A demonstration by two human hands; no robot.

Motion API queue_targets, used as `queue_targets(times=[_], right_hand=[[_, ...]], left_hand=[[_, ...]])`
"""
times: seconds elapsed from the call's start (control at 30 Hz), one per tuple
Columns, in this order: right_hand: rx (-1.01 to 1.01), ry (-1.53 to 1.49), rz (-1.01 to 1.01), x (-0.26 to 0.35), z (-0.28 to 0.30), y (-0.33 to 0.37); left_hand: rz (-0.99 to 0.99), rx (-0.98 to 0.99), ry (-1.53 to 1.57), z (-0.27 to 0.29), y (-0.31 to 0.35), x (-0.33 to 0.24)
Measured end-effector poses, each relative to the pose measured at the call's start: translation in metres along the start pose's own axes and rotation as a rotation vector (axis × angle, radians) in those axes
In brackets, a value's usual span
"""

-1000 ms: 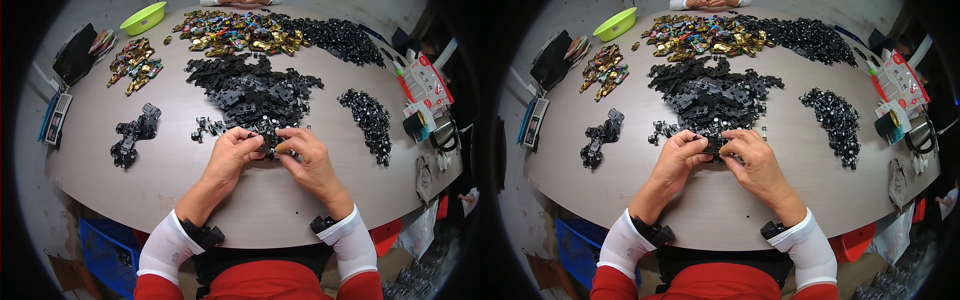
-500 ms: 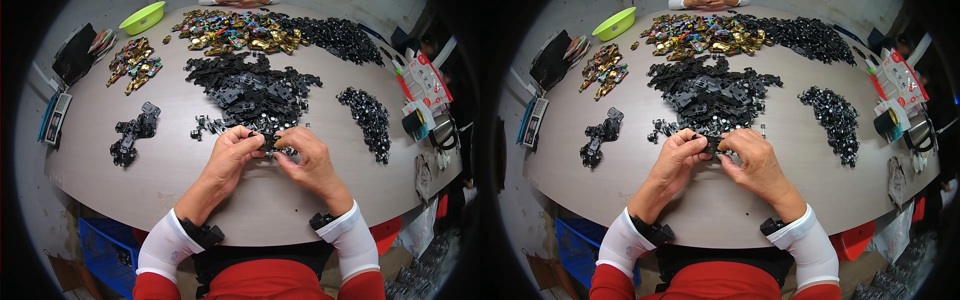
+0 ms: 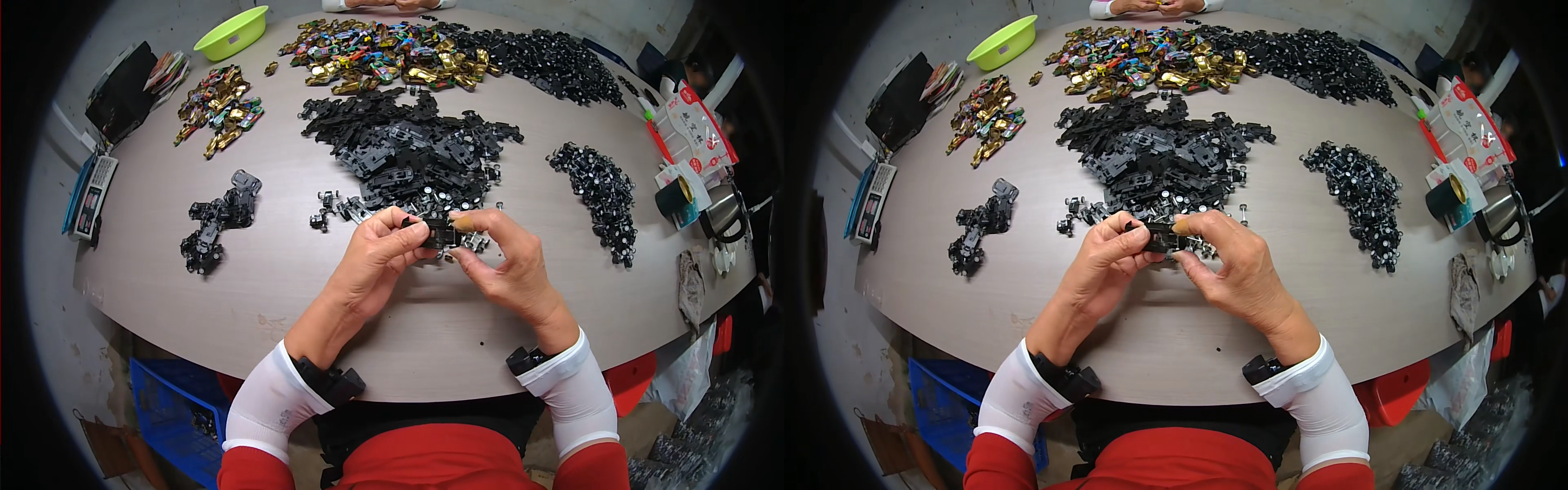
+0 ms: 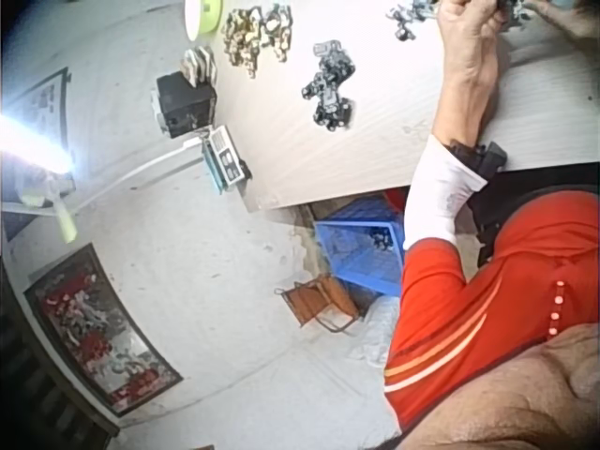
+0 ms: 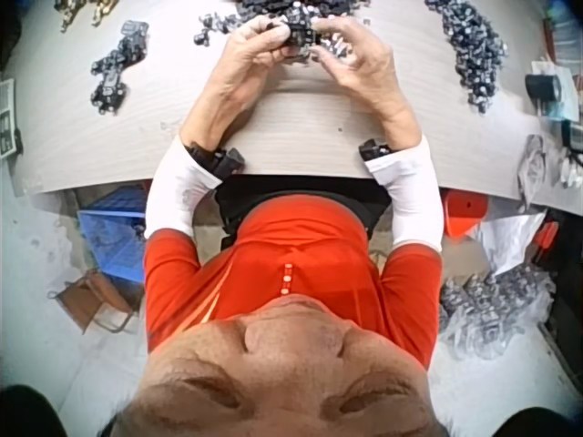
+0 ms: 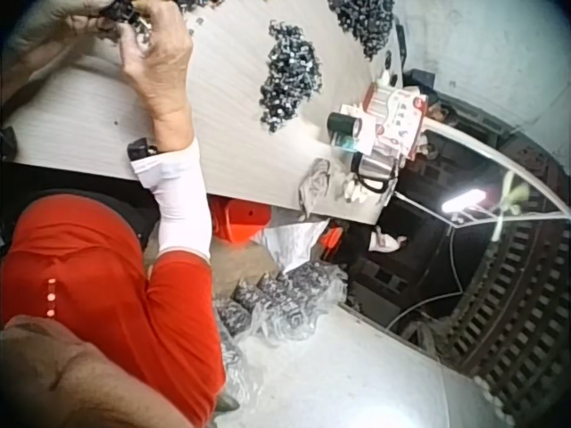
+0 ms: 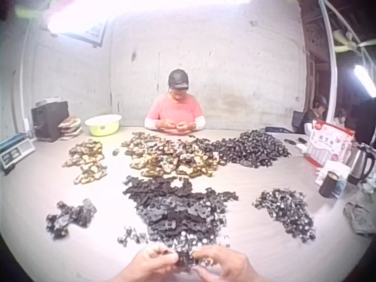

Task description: The person sits at a table and assembles small black electronic components by hand. They pick up a black plastic housing and a small cylindrical metal part, then press them together to form a unit. The person repeats this process, placing the finished assemblies into a growing pile on the table.

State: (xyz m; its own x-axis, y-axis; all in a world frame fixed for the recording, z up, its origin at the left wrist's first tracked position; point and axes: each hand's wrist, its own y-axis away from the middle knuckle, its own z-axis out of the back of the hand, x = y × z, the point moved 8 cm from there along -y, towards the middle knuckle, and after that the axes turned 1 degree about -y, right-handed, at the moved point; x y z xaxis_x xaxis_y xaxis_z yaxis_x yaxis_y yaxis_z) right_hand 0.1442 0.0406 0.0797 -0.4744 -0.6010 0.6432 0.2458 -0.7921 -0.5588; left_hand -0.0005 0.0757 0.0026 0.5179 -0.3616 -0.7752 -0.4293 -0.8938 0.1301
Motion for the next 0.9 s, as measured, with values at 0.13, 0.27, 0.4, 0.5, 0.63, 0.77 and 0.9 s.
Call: queue_targets(times=[0.13,0.27,0.4,0.5,0.63,0.77,0.9], right_hand=[[0.013,0.008,-0.014,-0.001,0.001,0.000],[0.023,0.018,-0.011,-0.003,0.002,0.000],[0.029,-0.019,-0.046,-0.005,0.003,0.000],[0.018,-0.062,-0.085,-0.009,0.002,-0.001],[-0.025,-0.077,-0.098,-0.014,0.003,-0.002],[0.002,-0.041,-0.126,-0.015,-0.001,-0.004],[0.057,-0.010,-0.149,-0.016,-0.004,-0.004]], left_hand=[[0.028,0.015,0.023,0.000,-0.001,0.004],[0.036,0.023,0.012,-0.001,-0.001,0.008],[0.049,0.024,0.043,-0.002,-0.001,0.009],[0.048,0.007,0.054,-0.002,-0.002,0.007],[0.042,-0.060,0.031,0.005,-0.003,0.008],[-0.002,-0.108,-0.004,0.004,-0.002,0.007],[-0.009,-0.117,-0.040,0.006,-0.001,0.007]])
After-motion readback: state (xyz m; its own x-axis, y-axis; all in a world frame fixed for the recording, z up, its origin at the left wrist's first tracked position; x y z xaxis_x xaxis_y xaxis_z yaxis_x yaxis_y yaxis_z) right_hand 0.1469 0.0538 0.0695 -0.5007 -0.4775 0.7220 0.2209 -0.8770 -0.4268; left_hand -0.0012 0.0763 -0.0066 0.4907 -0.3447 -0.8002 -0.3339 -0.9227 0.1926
